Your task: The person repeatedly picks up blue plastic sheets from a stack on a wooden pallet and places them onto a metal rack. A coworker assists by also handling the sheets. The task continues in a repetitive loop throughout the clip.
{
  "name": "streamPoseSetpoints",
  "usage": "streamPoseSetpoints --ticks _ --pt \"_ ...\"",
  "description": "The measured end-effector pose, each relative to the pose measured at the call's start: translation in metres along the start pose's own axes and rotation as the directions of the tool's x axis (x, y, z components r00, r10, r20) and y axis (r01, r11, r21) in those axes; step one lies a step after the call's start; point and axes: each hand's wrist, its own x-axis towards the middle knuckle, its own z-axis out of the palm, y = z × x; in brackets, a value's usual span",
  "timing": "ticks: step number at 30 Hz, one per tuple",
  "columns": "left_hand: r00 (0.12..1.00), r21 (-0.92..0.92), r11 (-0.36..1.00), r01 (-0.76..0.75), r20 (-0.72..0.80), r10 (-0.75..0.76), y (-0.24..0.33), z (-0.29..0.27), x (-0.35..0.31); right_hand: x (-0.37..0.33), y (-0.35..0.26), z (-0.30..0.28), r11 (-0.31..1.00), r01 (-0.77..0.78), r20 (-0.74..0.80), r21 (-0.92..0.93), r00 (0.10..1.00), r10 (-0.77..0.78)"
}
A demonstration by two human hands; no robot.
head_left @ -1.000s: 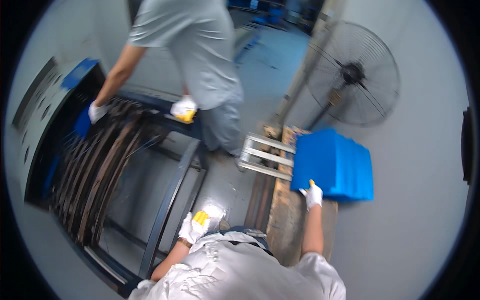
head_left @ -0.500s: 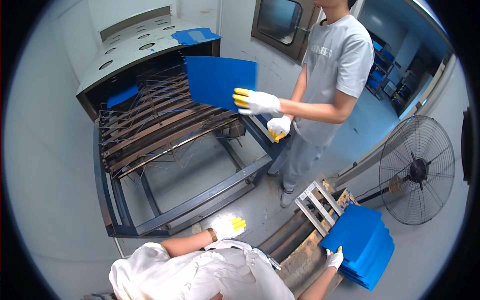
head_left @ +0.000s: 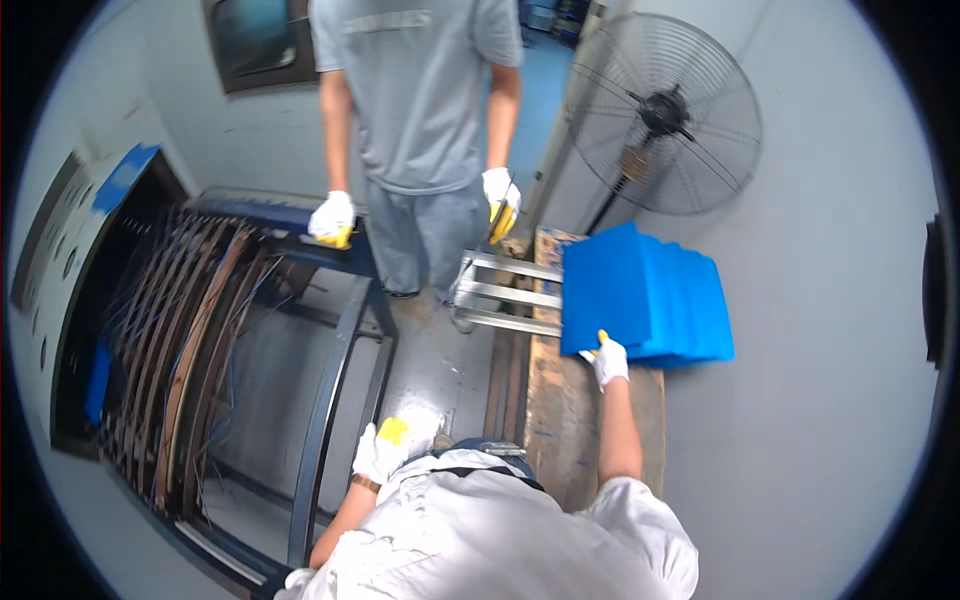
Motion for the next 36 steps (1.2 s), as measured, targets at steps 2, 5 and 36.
streamPoseSetpoints --ticks 2,5,36 --pt "0.997 -0.024 1.000 -0.006 -0.071 0.004 -0.004 0.008 -0.002 0.006 0.000 -0.002 0.999 -0.032 -0.018 -0.024 0.999 0.032" --pt "0.998 -0.022 1.000 0.015 -0.064 -0.016 0.000 0.001 -0.001 0.006 -0.001 -0.001 0.997 -0.081 -0.056 0.021 0.995 0.082" --pt "0.995 0.029 0.998 0.049 -0.091 -0.046 0.020 0.004 0.003 -0.015 0.004 0.000 0.999 -0.029 -0.083 -0.042 0.996 0.025"
